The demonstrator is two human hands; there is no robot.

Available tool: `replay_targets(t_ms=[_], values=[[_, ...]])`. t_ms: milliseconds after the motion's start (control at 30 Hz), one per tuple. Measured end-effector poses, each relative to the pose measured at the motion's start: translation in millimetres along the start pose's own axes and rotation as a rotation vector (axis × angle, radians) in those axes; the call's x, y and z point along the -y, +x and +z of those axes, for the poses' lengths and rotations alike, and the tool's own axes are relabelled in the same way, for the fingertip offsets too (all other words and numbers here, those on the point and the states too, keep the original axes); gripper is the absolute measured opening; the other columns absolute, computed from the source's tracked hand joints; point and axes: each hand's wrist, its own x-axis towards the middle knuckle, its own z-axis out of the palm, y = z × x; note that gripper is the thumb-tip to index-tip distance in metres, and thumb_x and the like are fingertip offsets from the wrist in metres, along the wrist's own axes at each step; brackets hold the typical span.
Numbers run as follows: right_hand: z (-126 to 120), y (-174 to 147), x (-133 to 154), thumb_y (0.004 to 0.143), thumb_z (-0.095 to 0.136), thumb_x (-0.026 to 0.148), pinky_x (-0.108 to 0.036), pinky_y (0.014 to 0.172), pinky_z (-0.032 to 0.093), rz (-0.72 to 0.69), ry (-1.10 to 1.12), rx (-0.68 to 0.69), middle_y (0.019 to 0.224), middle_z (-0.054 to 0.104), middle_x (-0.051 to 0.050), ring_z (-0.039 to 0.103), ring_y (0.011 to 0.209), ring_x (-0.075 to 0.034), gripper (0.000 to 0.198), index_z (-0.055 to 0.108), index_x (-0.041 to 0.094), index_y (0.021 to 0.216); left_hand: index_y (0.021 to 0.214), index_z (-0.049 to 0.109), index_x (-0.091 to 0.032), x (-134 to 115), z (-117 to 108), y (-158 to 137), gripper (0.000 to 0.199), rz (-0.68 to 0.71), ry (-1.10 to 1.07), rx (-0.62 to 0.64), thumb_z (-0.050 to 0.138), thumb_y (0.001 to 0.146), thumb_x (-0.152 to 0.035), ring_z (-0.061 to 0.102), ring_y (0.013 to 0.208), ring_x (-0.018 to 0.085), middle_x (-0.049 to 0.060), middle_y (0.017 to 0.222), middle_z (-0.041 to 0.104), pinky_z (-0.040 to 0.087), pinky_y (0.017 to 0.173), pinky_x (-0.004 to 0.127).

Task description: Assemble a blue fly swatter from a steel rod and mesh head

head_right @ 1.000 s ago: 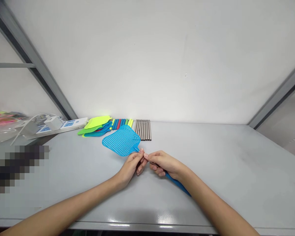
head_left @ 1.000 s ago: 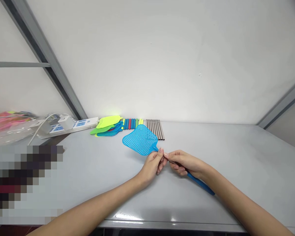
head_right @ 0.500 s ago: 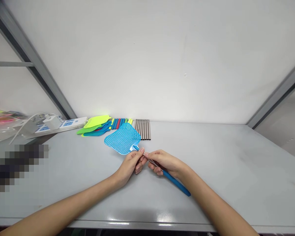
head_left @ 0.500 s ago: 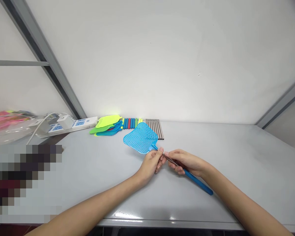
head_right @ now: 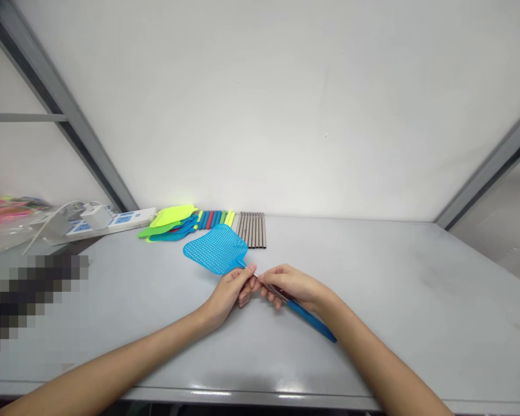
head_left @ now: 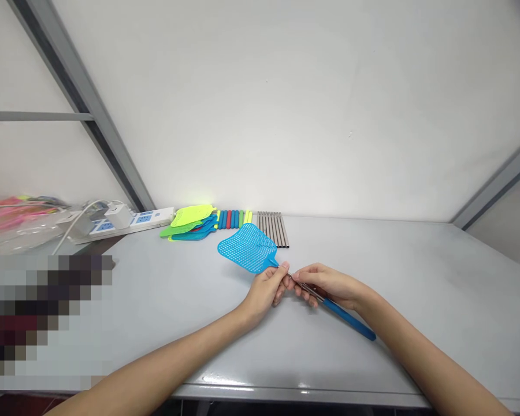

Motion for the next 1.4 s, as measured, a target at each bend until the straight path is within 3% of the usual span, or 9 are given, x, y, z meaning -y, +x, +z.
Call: replay_targets(t_ms=[200, 433, 967, 1233, 1400], values=[[-2, -2, 2, 0.075, 0.049, 0.037, -0.017, 0.039, 0.030, -0.021, -0.026, 0.041, 0.057, 0.045, 0.001, 0.038, 0.044, -0.004, 0.027, 0.054, 0.011, 0.069, 0.055, 0.048, -0.014, 1, -1, -1, 0.045, 0.020, 0.020, -0.036, 0.038, 0.075, -0.053, 0.028, 0.030, 0.005, -0.007, 0.032, 0.033, 0.024, 0.037, 0.019], [1, -2, 5, 0.066, 0.060, 0.039, -0.017, 0.039, 0.028, -0.009, -0.119, 0.025, 0.057, 0.044, 0.003, 0.036, 0.045, -0.004, 0.029, 0.049, 0.012, 0.067, 0.050, 0.047, -0.015, 1, 0, 0, 0.046, 0.003, 0.033, -0.040, 0.039, 0.073, -0.053, 0.028, 0.030, 0.005, -0.006, 0.030, 0.033, 0.023, 0.037, 0.020], [-1, -1, 1, 0.069, 0.058, 0.038, -0.018, 0.040, 0.029, -0.026, -0.138, 0.004, 0.058, 0.047, 0.001, 0.037, 0.046, -0.004, 0.029, 0.050, 0.011, 0.064, 0.054, 0.048, -0.015, 5, -1, 1, 0.043, 0.008, -0.004, -0.030, 0.039, 0.074, -0.052, 0.027, 0.030, 0.005, -0.007, 0.031, 0.034, 0.021, 0.036, 0.020], [-7, 1, -2, 0.073, 0.053, 0.037, -0.018, 0.042, 0.032, -0.050, -0.072, 0.071, 0.065, 0.051, -0.001, 0.041, 0.049, -0.005, 0.028, 0.057, 0.010, 0.079, 0.054, 0.046, -0.014, 3, -1, -1, 0.043, 0.020, -0.015, -0.048, 0.039, 0.074, -0.052, 0.028, 0.031, 0.005, -0.007, 0.034, 0.032, 0.022, 0.035, 0.019], [-10, 2, -3, 0.076, 0.049, 0.037, -0.018, 0.042, 0.032, -0.059, -0.054, 0.064, 0.066, 0.051, -0.002, 0.041, 0.046, -0.004, 0.029, 0.057, 0.010, 0.078, 0.057, 0.045, -0.015, 2, 0, -1, 0.042, 0.018, -0.068, -0.078, 0.040, 0.074, -0.052, 0.026, 0.030, 0.004, -0.008, 0.035, 0.031, 0.022, 0.034, 0.018]])
